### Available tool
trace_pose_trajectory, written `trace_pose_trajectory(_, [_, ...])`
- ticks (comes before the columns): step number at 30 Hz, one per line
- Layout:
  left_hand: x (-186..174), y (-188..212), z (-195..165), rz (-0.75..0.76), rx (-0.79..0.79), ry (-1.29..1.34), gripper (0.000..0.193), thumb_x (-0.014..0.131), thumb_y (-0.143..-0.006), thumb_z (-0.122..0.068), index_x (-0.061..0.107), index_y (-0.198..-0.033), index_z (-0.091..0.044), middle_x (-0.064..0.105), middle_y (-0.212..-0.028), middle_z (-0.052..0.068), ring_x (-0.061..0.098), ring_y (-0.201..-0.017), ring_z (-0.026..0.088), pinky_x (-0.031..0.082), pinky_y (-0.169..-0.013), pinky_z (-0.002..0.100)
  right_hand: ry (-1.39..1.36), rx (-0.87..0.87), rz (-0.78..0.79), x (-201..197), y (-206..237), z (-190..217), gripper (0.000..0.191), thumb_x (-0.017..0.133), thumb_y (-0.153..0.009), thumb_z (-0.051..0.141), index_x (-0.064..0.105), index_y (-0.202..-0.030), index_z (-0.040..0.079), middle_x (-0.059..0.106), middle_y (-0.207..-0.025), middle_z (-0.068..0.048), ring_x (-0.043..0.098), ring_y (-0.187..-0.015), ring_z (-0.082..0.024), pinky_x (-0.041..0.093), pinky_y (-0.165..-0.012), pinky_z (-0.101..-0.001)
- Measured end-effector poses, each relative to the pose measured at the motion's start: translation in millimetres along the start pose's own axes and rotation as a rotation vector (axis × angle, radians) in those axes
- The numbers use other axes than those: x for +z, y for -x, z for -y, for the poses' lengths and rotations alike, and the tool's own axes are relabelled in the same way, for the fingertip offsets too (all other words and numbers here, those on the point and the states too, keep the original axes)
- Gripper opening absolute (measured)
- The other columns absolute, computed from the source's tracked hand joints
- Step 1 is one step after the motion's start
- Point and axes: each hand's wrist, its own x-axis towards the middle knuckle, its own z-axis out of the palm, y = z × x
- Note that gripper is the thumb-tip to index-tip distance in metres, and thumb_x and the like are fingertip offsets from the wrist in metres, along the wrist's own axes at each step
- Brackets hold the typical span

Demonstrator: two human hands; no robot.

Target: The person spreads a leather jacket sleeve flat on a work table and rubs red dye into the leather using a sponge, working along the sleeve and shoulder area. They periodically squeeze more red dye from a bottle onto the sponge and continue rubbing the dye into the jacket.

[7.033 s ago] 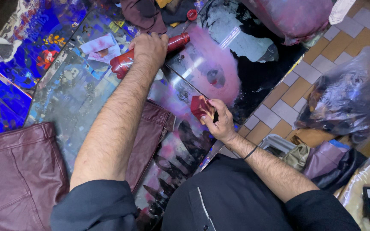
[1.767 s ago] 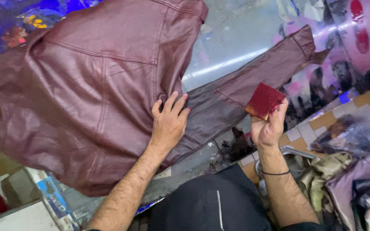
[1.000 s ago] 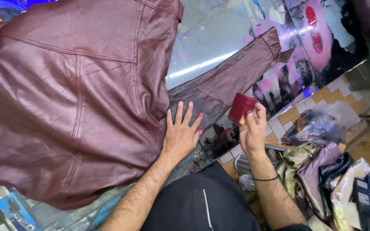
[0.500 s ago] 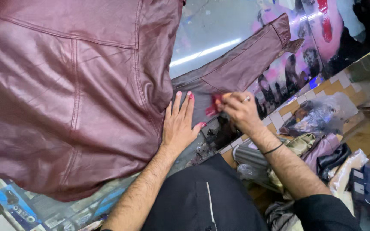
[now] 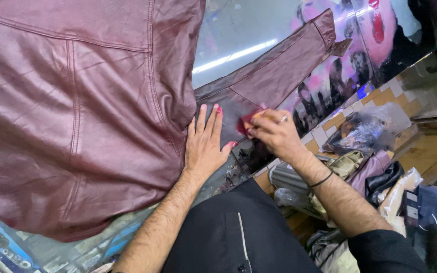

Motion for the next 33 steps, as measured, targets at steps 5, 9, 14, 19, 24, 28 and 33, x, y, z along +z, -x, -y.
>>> trace_pose_trajectory(5, [1,0,0,0.008,-0.009,-0.027,0.097,0.077,-0.082,-0.046,0.034,-0.155,0.001,0.032,-0.165,0.015,0.022,-0.154,0.038,0.026,-0.12,0.056,0.04,0.077,-0.044,-3,0,5,0.004,0.078,-0.09,0.013,0.076,-0.086,0.014,0.07,-0.109,0.003,0.065,-0.109,-0.018,0.043,-0.093,-0.0399])
trace_pose_trajectory(9, [-1,0,-1,-0.006,0.033,-0.014,0.097,0.078,-0.082,-0.045,0.034,-0.156,0.001,0.033,-0.164,0.015,0.023,-0.153,0.039,0.024,-0.122,0.056,-0.117,0.042,-0.014,-11,-3,9,0.005,0.074,-0.078,0.009,0.075,-0.083,0.011,0.07,-0.109,0.0,0.067,-0.108,-0.02,0.049,-0.094,-0.0398])
trace_pose_trajectory(14, [-5,10,-4,0.074,0.005,-0.13,0.097,0.079,-0.082,-0.04,0.033,-0.157,0.001,0.035,-0.161,0.018,0.025,-0.152,0.038,0.022,-0.124,0.053,-0.004,0.159,-0.058,-7,-6,21,0.01,0.073,-0.082,0.008,0.077,-0.089,0.013,0.071,-0.114,-0.003,0.064,-0.108,-0.022,0.051,-0.093,-0.0403])
trace_pose_trajectory(19, [-8,12,3,0.027,0.025,-0.015,0.102,0.081,-0.079,-0.038,0.029,-0.155,0.005,0.036,-0.161,0.019,0.024,-0.153,0.038,0.022,-0.122,0.052,-0.135,-0.056,-0.046,14,-15,22,0.006,0.077,-0.09,0.01,0.079,-0.091,0.015,0.07,-0.107,0.001,0.063,-0.102,-0.019,0.049,-0.088,-0.0402])
trace_pose_trajectory(24, [-9,12,5,0.018,0.001,0.075,0.108,0.083,-0.077,-0.035,0.023,-0.157,0.006,0.037,-0.161,0.018,0.024,-0.153,0.038,0.024,-0.122,0.052,-0.081,0.031,-0.042,21,-20,10,0.015,0.073,-0.085,0.01,0.08,-0.097,0.013,0.071,-0.113,-0.002,0.064,-0.112,-0.023,0.049,-0.095,-0.0409])
trace_pose_trajectory(28, [-10,12,6,-0.004,0.018,0.062,0.107,0.083,-0.077,-0.035,0.024,-0.156,0.005,0.038,-0.161,0.018,0.024,-0.153,0.038,0.024,-0.122,0.051,0.059,0.055,-0.026,28,-30,-1,0.008,0.078,-0.09,0.017,0.082,-0.096,0.019,0.072,-0.109,0.003,0.061,-0.101,-0.02,0.043,-0.086,-0.0423])
trace_pose_trajectory(33, [-9,12,7,0.001,0.008,0.059,0.106,0.084,-0.076,-0.035,0.025,-0.155,0.005,0.039,-0.16,0.019,0.025,-0.153,0.038,0.023,-0.122,0.051,-0.081,-0.022,-0.042,35,-42,-10,0.014,0.072,-0.089,0.011,0.079,-0.098,0.018,0.072,-0.117,0.002,0.061,-0.11,-0.021,0.045,-0.095,-0.043])
